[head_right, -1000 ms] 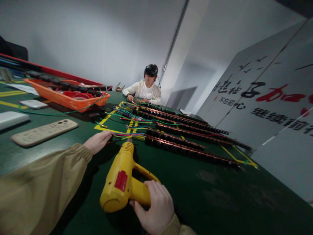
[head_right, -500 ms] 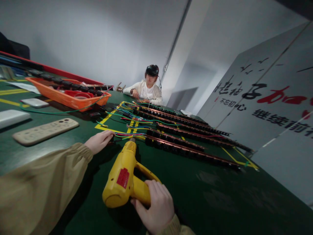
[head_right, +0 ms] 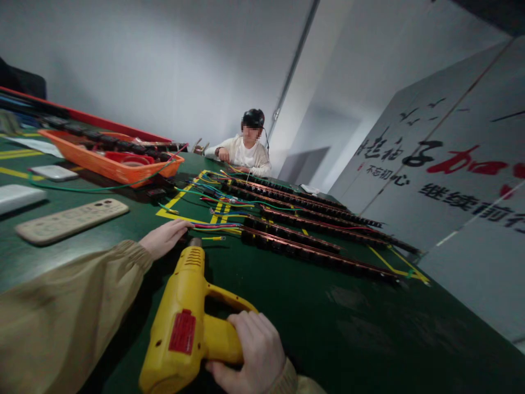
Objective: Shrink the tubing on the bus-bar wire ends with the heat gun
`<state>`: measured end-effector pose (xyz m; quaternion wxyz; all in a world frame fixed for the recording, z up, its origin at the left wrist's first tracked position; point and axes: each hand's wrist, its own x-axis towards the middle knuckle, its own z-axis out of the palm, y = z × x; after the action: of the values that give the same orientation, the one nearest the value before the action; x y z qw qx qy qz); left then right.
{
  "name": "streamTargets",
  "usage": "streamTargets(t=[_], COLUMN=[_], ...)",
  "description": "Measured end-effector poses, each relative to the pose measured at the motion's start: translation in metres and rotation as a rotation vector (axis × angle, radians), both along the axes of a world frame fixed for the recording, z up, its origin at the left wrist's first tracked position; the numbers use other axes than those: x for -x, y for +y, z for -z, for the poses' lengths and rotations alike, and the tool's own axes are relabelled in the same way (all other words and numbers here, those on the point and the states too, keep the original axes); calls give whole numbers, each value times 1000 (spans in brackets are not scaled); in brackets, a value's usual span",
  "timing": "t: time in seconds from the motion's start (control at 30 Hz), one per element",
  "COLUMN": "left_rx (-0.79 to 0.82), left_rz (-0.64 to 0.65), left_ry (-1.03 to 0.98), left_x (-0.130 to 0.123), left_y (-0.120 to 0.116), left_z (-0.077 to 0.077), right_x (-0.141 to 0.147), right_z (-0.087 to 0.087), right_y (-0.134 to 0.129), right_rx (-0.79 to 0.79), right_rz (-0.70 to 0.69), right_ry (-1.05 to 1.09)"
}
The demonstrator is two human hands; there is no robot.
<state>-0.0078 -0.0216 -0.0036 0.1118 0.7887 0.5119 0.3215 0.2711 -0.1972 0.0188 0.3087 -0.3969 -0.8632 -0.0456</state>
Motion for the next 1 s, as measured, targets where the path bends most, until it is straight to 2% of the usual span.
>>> streamTargets(t=[0.3, 0.47, 0.7, 1.0], left_rx=[15, 13, 13, 17], left_rz=[20, -9, -26, -22], left_ry=[-21, 37, 94, 130], left_x=[0, 0, 0, -2], left_y=[-1, -3, -4, -6], left_z=[-4, -7, -9, -10], right_x=[1, -4, -8, -6], right_z=[-4, -6, 2, 6], right_y=[-2, -3, 1, 3], right_rx=[44, 58, 78, 52], right_rz=[63, 121, 290, 342], right_ry=[-13, -79, -118, -117])
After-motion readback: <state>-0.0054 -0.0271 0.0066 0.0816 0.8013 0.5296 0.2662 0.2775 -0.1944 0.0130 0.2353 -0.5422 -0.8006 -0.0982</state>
